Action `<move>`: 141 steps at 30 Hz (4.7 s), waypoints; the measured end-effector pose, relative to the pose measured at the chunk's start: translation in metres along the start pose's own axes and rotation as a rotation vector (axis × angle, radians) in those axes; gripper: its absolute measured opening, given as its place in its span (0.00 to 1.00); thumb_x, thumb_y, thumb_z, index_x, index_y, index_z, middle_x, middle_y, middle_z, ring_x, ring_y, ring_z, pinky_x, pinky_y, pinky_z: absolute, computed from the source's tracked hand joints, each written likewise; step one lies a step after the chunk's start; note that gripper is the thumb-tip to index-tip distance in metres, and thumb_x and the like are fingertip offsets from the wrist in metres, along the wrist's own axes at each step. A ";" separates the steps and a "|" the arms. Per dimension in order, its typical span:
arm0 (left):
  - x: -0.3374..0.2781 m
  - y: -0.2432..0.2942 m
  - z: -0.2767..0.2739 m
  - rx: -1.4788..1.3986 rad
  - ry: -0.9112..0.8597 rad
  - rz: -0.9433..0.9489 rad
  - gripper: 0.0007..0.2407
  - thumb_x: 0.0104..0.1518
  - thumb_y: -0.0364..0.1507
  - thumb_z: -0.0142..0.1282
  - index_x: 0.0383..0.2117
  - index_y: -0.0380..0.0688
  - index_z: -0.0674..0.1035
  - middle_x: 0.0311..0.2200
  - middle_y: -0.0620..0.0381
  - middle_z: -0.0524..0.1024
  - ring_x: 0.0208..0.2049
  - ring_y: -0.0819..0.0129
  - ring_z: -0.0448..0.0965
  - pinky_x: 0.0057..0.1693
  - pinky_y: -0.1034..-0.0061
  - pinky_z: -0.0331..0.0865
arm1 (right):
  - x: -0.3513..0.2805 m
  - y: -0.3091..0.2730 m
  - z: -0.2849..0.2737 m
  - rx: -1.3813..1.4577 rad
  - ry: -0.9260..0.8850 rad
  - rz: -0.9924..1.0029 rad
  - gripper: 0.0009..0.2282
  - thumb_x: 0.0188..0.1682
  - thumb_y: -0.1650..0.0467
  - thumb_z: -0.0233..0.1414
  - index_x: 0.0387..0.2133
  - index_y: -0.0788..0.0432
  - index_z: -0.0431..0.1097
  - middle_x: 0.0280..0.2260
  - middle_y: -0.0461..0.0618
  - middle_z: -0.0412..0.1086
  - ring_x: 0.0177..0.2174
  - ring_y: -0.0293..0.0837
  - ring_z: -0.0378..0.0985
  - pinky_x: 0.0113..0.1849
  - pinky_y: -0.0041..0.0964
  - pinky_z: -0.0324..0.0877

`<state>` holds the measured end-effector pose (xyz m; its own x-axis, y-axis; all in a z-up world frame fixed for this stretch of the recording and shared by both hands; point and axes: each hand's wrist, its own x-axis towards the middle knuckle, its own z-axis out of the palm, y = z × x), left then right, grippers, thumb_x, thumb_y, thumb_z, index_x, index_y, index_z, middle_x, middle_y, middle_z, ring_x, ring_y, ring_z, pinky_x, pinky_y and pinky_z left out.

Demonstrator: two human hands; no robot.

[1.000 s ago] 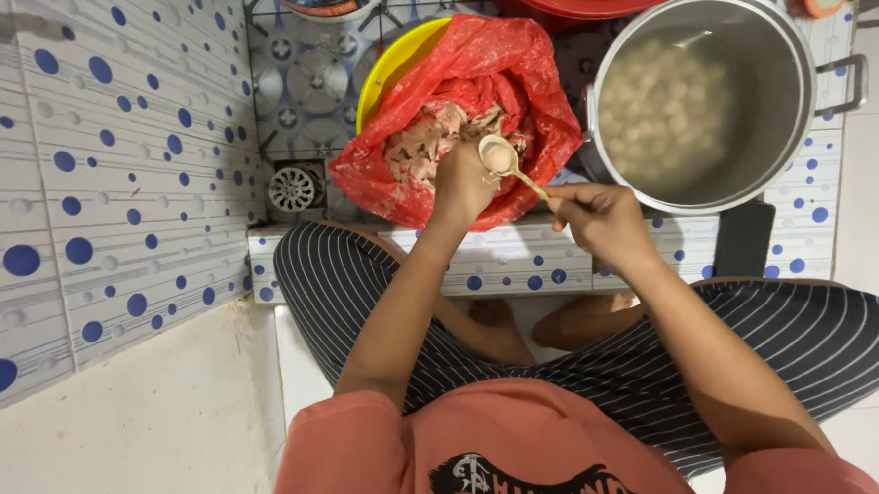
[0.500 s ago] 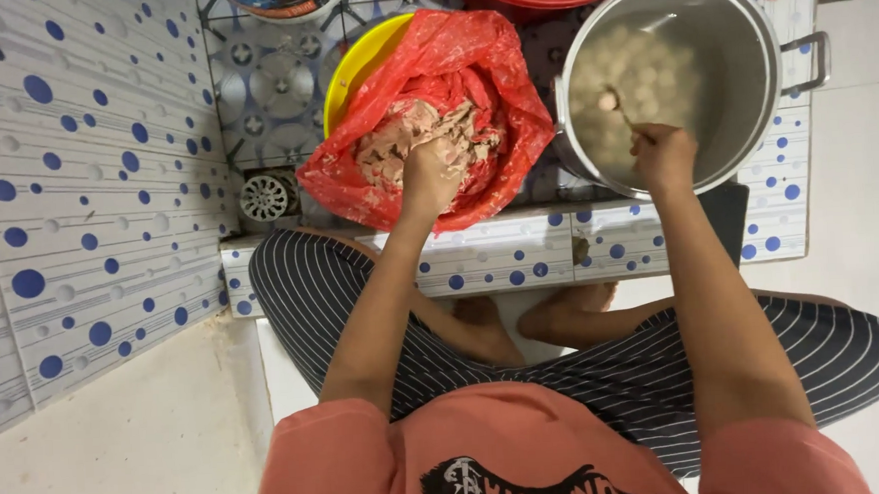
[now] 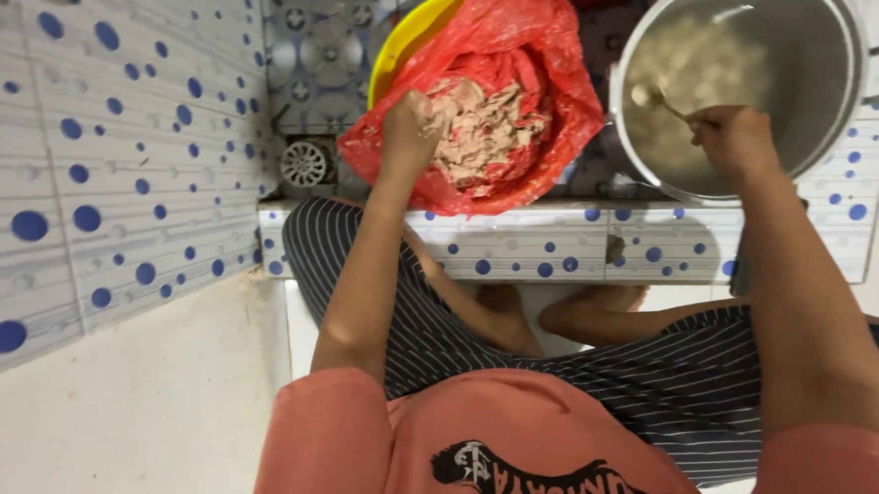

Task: Forming small balls from a large mass of dough using a spoon and dropping them into a pot of water.

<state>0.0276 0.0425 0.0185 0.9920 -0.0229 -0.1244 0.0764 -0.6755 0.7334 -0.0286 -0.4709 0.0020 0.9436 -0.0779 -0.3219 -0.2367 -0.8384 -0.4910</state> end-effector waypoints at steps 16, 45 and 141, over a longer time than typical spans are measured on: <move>0.016 -0.029 0.067 0.765 -0.554 -0.007 0.14 0.59 0.19 0.51 0.51 0.41 0.75 0.48 0.46 0.77 0.47 0.51 0.79 0.47 0.59 0.78 | 0.012 0.159 -0.079 -0.917 0.131 -0.199 0.14 0.55 0.62 0.52 0.50 0.34 0.82 0.35 0.47 0.83 0.33 0.54 0.86 0.35 0.40 0.76; 0.027 0.012 0.048 0.926 -0.749 -0.131 0.15 0.58 0.28 0.46 0.49 0.52 0.81 0.53 0.55 0.78 0.58 0.51 0.74 0.61 0.57 0.65 | -0.162 -0.081 -0.168 0.216 0.269 0.124 0.09 0.67 0.74 0.53 0.56 0.57 0.78 0.33 0.46 0.72 0.24 0.35 0.62 0.28 0.31 0.62; -0.053 0.148 -0.083 -0.572 -0.211 -0.258 0.24 0.54 0.57 0.43 0.17 0.50 0.73 0.12 0.63 0.70 0.10 0.75 0.65 0.16 0.82 0.59 | -0.128 0.084 -0.166 0.283 0.207 -0.072 0.15 0.72 0.74 0.36 0.68 0.62 0.63 0.45 0.61 0.66 0.37 0.46 0.67 0.23 0.32 0.51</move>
<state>-0.0052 0.0053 0.1894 0.8979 -0.0962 -0.4296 0.4084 -0.1823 0.8944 -0.1308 -0.6211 0.1360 0.9803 -0.1559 -0.1214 -0.1951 -0.6652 -0.7207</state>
